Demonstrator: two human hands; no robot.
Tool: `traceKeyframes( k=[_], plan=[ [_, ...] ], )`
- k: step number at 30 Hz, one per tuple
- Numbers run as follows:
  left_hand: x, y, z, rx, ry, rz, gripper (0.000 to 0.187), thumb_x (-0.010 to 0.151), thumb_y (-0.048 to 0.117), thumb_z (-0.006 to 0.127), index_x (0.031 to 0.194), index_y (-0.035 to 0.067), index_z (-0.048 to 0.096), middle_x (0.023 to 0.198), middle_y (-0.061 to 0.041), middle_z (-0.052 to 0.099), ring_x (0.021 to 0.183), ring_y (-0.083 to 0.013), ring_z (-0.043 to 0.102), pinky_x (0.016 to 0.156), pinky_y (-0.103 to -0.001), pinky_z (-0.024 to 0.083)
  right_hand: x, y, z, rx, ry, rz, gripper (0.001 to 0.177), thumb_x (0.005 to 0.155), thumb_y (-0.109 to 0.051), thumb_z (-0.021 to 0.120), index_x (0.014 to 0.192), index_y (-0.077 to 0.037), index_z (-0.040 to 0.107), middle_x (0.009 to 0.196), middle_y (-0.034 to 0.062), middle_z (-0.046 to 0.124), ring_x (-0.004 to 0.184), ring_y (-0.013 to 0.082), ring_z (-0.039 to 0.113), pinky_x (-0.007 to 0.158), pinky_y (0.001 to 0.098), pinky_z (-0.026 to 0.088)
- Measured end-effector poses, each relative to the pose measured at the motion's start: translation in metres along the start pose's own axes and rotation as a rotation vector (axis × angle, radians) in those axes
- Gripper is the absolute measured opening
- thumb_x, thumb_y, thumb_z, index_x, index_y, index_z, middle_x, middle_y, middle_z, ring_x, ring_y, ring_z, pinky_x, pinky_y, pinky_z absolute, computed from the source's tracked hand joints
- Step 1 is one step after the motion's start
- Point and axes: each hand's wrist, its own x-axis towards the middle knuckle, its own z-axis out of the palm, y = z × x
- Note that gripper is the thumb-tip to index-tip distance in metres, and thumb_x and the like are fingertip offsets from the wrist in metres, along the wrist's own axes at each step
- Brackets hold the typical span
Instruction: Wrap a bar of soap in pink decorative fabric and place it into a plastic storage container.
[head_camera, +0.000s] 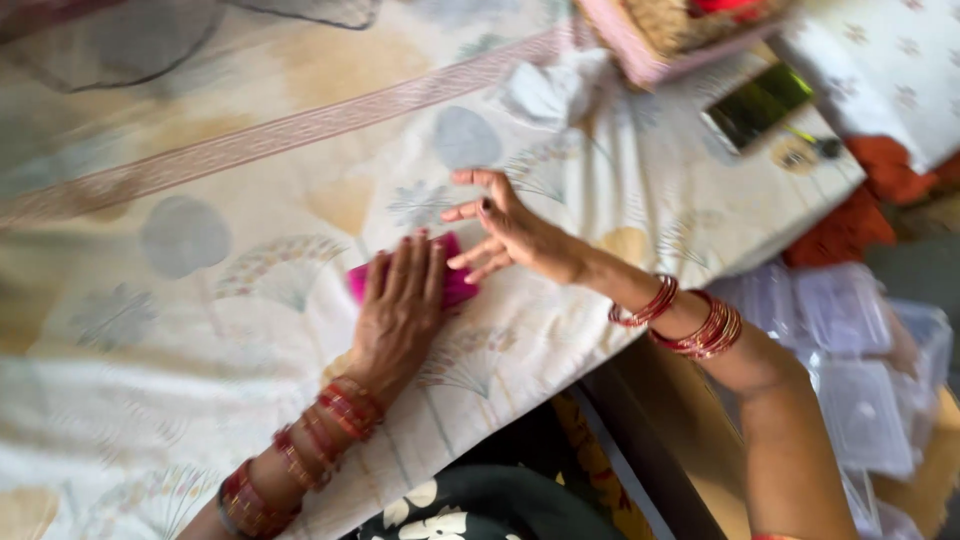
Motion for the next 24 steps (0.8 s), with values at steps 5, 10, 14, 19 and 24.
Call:
traceKeyframes(
  k=[5, 10, 14, 19, 24],
  plan=[
    [0.0, -0.001, -0.002, -0.249, 0.048, 0.01, 0.074, 0.096, 0.043, 0.052, 0.15, -0.006, 0.04, 0.155, -0.026, 0.043, 0.142, -0.0382, 0.043, 0.115, -0.055, 0.036, -0.084, -0.022, -0.095, -0.01, 0.26, -0.191, 0.052, 0.108, -0.038, 0.047, 0.147, -0.009, 0.031, 0.131, 0.0242, 0.063, 0.101, 0.034, 0.074, 0.086, 0.0444, 0.067],
    [0.004, -0.004, 0.0, -0.122, -0.035, 0.053, 0.075, 0.097, 0.046, 0.053, 0.151, -0.003, 0.04, 0.156, -0.024, 0.044, 0.143, -0.0357, 0.045, 0.116, -0.051, 0.037, -0.264, -0.006, -0.155, -0.299, 0.745, -0.21, 0.03, 0.117, -0.021, 0.049, 0.14, -0.003, 0.051, 0.133, 0.0197, 0.065, 0.114, 0.0285, 0.071, 0.098, 0.0398, 0.063],
    [0.009, -0.006, -0.016, -0.153, -0.054, 0.055, 0.084, 0.09, 0.056, 0.052, 0.15, -0.003, 0.045, 0.154, -0.023, 0.048, 0.138, -0.0411, 0.049, 0.111, -0.06, 0.04, -0.41, 0.073, -0.171, -0.625, 1.212, 0.073, 0.022, 0.117, -0.006, 0.051, 0.138, 0.002, 0.055, 0.132, 0.0156, 0.067, 0.114, 0.021, 0.069, 0.097, 0.0313, 0.059],
    [0.009, -0.008, -0.013, -0.02, -0.043, 0.059, 0.082, 0.088, 0.062, 0.054, 0.144, 0.002, 0.055, 0.149, -0.018, 0.056, 0.126, -0.0384, 0.056, 0.099, -0.06, 0.047, -0.527, 0.198, -0.171, -0.497, 1.444, 0.261, 0.025, 0.113, -0.006, 0.058, 0.136, 0.003, 0.056, 0.128, 0.0138, 0.066, 0.106, 0.0151, 0.065, 0.09, 0.0266, 0.054],
    [0.012, -0.007, -0.015, -0.007, 0.042, 0.055, 0.075, 0.093, 0.058, 0.06, 0.139, 0.0, 0.062, 0.144, -0.016, 0.061, 0.114, -0.0303, 0.059, 0.091, -0.051, 0.048, -0.518, 0.263, -0.201, -0.961, 1.432, 0.598, 0.055, 0.104, -0.023, 0.071, 0.15, 0.0, 0.052, 0.137, 0.0267, 0.063, 0.12, 0.0376, 0.061, 0.104, 0.0449, 0.049]
  ],
)
